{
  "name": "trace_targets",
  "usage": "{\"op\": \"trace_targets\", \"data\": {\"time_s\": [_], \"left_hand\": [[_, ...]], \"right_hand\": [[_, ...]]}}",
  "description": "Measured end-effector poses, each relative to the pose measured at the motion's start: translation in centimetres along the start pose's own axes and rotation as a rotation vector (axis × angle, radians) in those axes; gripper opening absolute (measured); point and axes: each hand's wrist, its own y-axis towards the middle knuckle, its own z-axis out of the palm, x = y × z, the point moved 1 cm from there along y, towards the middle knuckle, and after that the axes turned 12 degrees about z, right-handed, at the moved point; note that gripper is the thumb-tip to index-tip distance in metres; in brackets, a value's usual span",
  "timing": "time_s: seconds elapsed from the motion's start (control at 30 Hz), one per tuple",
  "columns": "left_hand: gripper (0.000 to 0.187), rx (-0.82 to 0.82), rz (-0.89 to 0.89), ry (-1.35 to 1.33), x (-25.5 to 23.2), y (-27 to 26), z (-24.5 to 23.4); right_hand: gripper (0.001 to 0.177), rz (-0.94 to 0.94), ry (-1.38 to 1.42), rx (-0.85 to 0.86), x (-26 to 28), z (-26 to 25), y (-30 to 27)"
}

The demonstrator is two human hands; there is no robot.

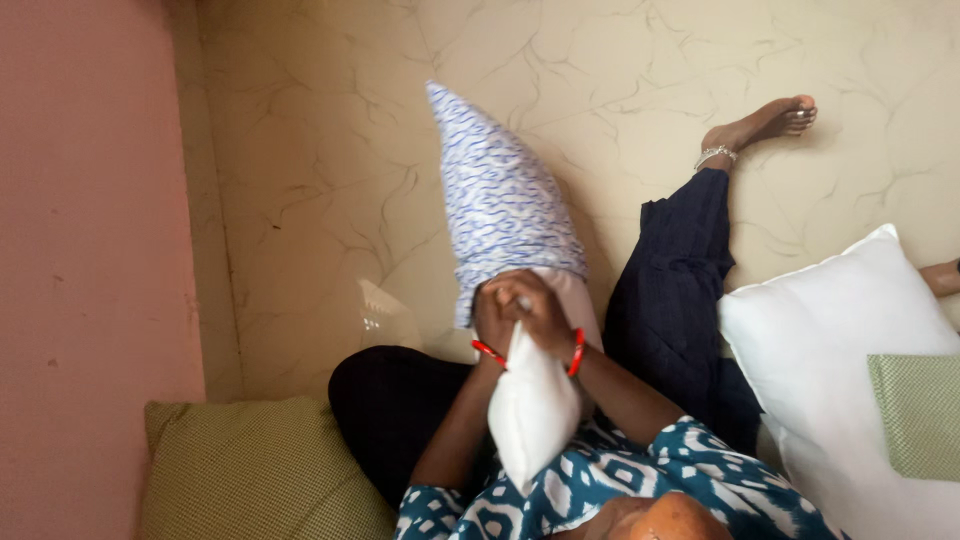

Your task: The person sits on the floor and removes a blue and white patterned pillowcase from a white pillow. They pull the case off, set the pillow aside, and then fold the removed pillowcase on the floor.

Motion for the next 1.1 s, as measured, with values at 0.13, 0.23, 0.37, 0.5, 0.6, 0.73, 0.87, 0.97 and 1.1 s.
{"op": "trace_targets", "data": {"time_s": [0.13, 0.23, 0.37, 0.5, 0.6, 0.73, 0.87, 0.97, 1.1], "left_hand": [[0.044, 0.207, -0.355, -0.039, -6.3, 1.3, 2.2], [0.057, 0.261, -0.231, -0.003, -8.8, 2.6, 2.2], [0.066, 0.288, -0.166, 0.034, -9.8, 2.8, 2.7], [0.053, 0.337, -0.107, 0.266, -9.9, 2.7, 3.6], [0.071, 0.33, -0.096, 0.403, -9.4, 3.1, 3.7], [0.081, 0.297, -0.003, 0.461, -7.7, 2.2, 2.8], [0.08, 0.386, -0.175, 0.191, -3.5, 0.7, 0.4], [0.067, 0.371, -0.319, 0.098, 0.1, -0.7, -1.4], [0.056, 0.181, -0.307, 0.147, 3.5, -2.3, -3.3]], "right_hand": [[0.026, -0.002, -0.168, -0.157, -0.6, -4.1, -1.4], [0.026, -0.142, -0.332, -0.197, -0.8, -5.1, -3.7], [0.027, -0.204, -0.412, -0.179, -2.6, -6.0, -4.9], [0.03, 0.045, -0.435, -0.174, -8.2, -7.1, -3.6], [0.029, 0.213, -0.535, -0.182, -15.6, -7.4, -1.1], [0.038, 0.321, -0.263, -0.29, -25.0, -9.1, 1.4], [0.051, 0.718, 0.277, -0.26, -29.3, -8.3, 2.7], [0.061, 0.896, 0.346, -0.244, -29.2, -7.4, 2.7], [0.074, 1.186, 0.314, -0.196, -28.4, -7.3, 3.0]]}}
